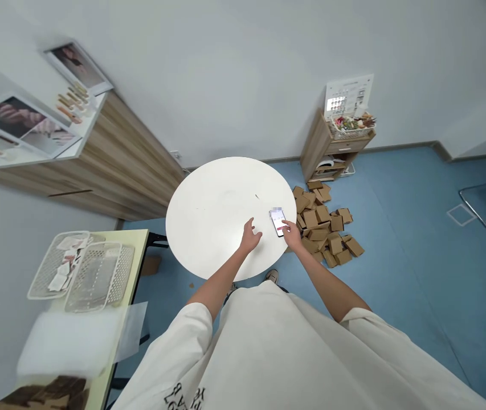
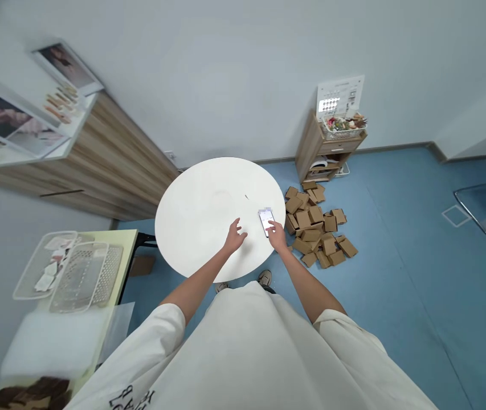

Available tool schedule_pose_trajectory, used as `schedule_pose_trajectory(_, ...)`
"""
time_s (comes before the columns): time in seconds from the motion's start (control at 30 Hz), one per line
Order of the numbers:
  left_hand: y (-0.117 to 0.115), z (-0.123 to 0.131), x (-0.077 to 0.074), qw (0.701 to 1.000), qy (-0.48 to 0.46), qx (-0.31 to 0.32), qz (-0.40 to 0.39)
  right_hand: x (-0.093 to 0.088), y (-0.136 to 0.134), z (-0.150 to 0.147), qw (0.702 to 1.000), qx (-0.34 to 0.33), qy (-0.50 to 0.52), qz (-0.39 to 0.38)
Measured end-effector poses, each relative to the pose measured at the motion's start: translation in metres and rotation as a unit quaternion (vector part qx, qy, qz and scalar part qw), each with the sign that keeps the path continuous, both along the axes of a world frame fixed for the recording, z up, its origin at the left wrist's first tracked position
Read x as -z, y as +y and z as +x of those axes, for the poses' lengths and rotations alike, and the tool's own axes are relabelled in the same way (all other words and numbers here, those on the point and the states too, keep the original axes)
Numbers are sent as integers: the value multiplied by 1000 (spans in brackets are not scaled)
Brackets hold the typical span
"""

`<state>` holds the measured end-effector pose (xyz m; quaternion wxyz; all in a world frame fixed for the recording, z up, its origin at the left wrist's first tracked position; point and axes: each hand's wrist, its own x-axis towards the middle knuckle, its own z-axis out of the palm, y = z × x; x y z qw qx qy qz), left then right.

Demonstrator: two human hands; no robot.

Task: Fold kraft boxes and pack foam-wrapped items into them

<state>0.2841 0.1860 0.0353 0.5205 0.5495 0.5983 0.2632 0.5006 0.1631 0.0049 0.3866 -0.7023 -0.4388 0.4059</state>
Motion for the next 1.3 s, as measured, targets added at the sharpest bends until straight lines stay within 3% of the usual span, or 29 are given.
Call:
schedule_pose_trajectory(0.27,-21,-99,4,998,-16,-59,12,-12,2,-107,997,-73,-37,6)
schedule_pose_trajectory(0.6,-63,-260,24,997,-30,-75,-13,-13,-36,-273,991,-120,-48,-43)
schedule_pose_trajectory(0.73,-75,-310,28,994,-29,-100,-17,-16,-44,-325,984,-163,-55,-48)
schedule_pose_trajectory(1.07,-88,-374,22,977,-28,-211,24,-21,-8,-393,958,-280,-54,-16)
schedule_pose_trajectory(1.3,-122,-408,23,954,24,-296,25,-11,-1,-437,921,-386,-40,-27)
